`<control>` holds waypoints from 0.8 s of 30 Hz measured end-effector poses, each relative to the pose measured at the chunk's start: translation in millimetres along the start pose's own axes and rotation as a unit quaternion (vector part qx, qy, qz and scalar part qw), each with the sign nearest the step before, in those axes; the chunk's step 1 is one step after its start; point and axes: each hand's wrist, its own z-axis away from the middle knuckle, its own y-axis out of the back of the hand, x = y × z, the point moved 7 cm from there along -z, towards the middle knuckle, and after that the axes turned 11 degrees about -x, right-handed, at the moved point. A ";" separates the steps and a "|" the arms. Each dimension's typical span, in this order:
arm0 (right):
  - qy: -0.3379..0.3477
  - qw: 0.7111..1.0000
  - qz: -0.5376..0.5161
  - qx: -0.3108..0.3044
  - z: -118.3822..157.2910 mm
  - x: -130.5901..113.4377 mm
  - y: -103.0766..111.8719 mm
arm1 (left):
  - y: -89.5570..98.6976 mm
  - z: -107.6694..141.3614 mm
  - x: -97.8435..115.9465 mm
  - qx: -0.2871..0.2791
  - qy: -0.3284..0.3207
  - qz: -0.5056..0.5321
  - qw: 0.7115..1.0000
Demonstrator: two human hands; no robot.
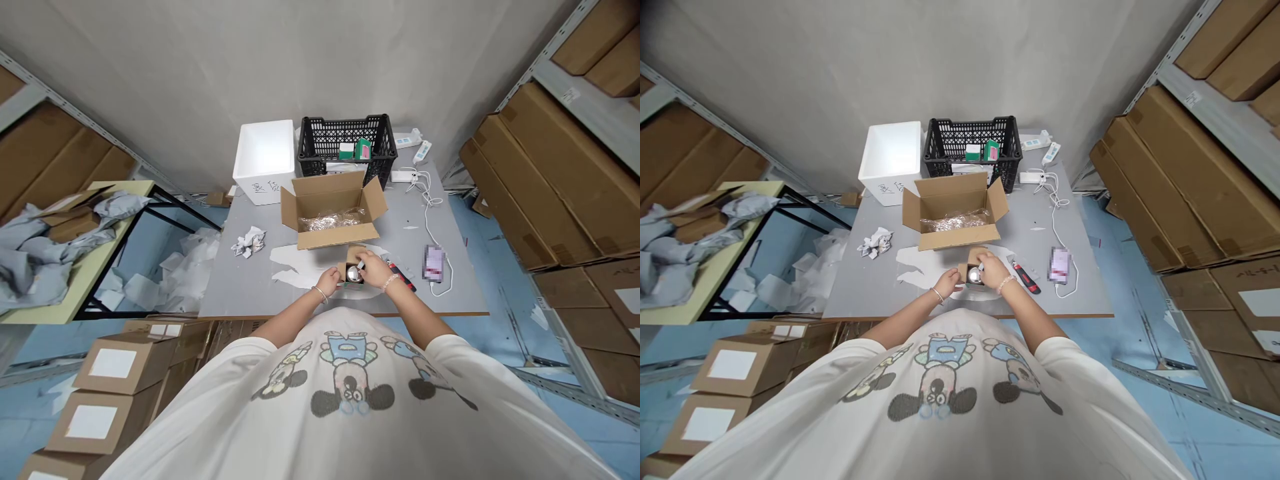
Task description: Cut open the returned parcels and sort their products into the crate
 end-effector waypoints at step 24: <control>-0.063 0.976 0.073 0.197 15.4 5.4 -39.1 | -4.4 2.4 -10.1 0.009 0.001 0.027 1.000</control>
